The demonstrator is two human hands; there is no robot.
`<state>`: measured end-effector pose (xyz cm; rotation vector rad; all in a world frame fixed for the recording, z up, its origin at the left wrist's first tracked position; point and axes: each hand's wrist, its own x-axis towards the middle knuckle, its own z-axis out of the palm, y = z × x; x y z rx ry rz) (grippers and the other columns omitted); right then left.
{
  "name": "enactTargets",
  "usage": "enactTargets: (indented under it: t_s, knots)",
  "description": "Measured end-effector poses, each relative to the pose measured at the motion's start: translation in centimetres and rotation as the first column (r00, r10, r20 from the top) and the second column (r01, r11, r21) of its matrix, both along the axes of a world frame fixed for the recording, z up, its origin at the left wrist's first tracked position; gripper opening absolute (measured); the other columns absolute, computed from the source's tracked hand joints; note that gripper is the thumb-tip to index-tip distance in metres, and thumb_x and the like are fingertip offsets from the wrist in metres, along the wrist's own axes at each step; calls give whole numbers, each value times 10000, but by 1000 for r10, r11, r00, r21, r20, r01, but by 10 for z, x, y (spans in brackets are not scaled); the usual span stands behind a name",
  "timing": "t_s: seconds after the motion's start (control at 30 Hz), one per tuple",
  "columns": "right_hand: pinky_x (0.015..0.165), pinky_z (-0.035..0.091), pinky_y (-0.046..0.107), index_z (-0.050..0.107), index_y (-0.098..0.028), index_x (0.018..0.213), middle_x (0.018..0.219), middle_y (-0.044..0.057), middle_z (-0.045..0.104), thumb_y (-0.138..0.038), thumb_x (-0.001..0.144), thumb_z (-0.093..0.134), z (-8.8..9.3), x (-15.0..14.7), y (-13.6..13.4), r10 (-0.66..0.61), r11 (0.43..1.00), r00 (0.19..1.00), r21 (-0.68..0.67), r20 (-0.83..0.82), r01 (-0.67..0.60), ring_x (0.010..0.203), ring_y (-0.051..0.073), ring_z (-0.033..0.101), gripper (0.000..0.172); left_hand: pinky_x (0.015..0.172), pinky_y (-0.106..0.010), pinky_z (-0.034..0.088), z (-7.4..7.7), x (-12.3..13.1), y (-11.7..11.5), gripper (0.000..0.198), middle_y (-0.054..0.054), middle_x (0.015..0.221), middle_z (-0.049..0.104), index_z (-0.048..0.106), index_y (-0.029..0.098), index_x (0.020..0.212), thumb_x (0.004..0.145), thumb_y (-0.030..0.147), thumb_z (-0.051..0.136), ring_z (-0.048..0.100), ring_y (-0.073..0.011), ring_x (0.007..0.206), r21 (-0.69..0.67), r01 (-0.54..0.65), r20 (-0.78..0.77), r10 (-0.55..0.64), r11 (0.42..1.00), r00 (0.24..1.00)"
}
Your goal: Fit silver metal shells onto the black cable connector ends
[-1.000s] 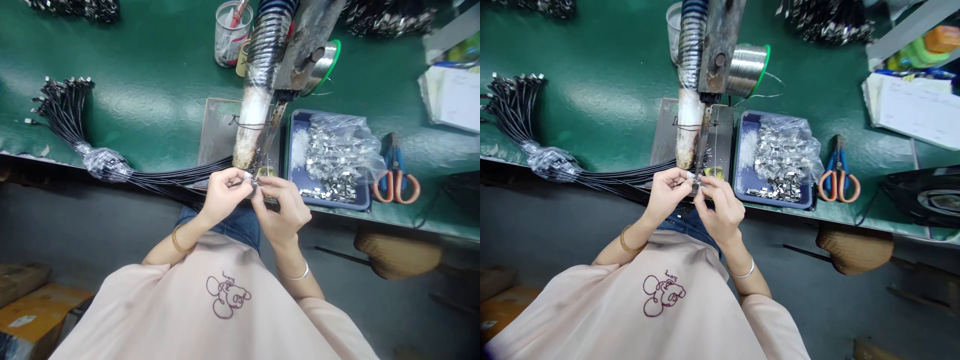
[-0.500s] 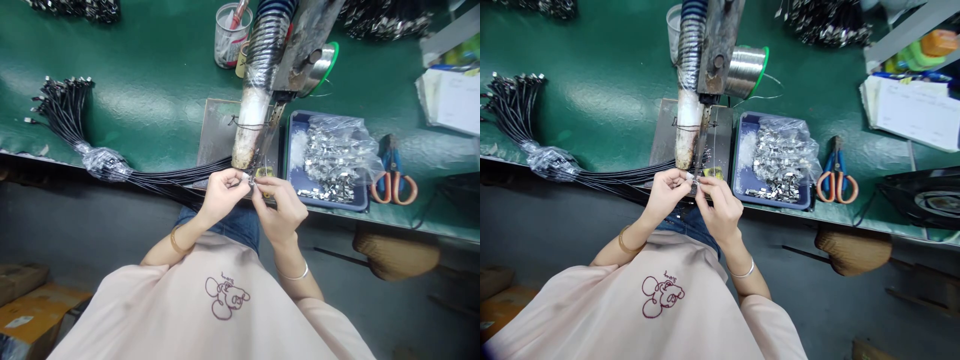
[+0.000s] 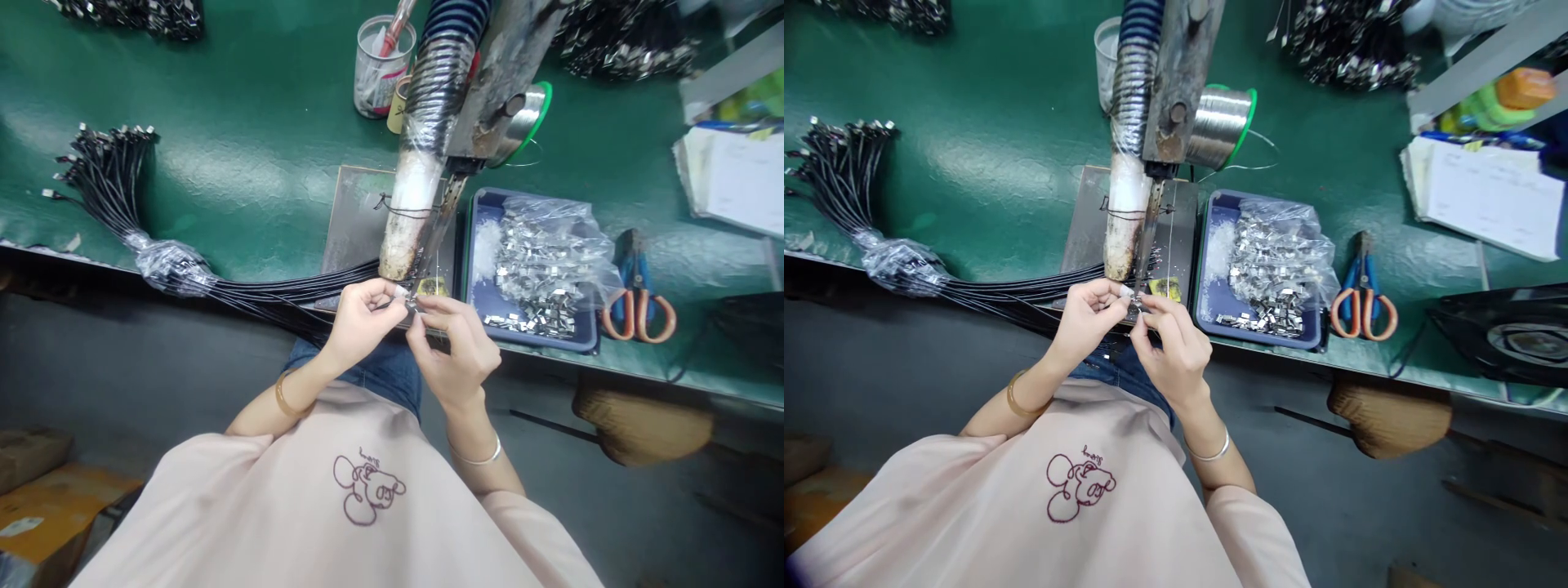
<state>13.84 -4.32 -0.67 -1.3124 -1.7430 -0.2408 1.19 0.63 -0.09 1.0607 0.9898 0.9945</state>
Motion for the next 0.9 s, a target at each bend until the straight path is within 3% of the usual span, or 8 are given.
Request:
enactTargets:
  t_s: [0.2,0.33,0.47,0.57,0.63,0.7,0.9]
  knots:
    - [705,614,250,591,-235,868,888,30,770,-58,856,674,-1,2,0,21,1000,999,-20,-47,-22,800,153,756,196,496,-200,251,-1,-2,0,133,64,518,392,610,133,659,679,262,635,311,-54,505,0,31,-34,-31,1000,999]
    - [718,616,247,611,-221,911,896,31,763,-92,894,653,2,4,0,9,990,990,-135,-141,-28,829,155,756,137,496,-199,245,-2,-4,-4,130,70,515,375,611,134,667,721,250,633,302,-50,501,49,101,-73,-97,994,993]
    - [680,610,240,615,-220,889,835,4,732,-128,920,638,2,6,-1,-8,968,958,-241,-286,-63,759,137,739,100,526,-185,350,-2,-10,-7,149,27,618,549,643,131,758,776,271,690,449,-63,554,125,111,-102,-99,986,990]
    - [674,604,242,609,-223,895,861,10,737,-94,908,639,-1,9,-2,63,974,948,-188,-313,-127,789,141,741,134,518,-189,383,0,-17,-6,274,20,592,565,618,136,742,823,382,712,478,-66,524,104,195,-10,-195,975,981]
    - [716,607,256,609,-227,921,896,22,752,-56,885,650,-3,10,-2,148,979,963,-103,-227,-175,834,151,750,180,486,-192,366,0,-21,-4,358,36,522,526,602,137,720,830,458,717,439,-57,462,52,295,66,-298,954,952]
    - [761,611,275,611,-228,942,910,30,756,-42,875,655,-3,10,-3,181,980,971,-56,-154,-192,869,163,755,203,472,-189,356,0,-23,-3,387,37,513,523,607,131,716,806,480,747,429,-51,445,16,322,97,-322,947,942]
    - [651,591,232,608,-222,891,831,-4,706,-143,924,630,-2,6,-5,0,960,928,-261,-373,-104,733,124,714,89,470,-189,340,-4,-21,-5,362,27,560,537,656,118,722,755,454,790,439,-50,478,24,258,111,-259,966,959]
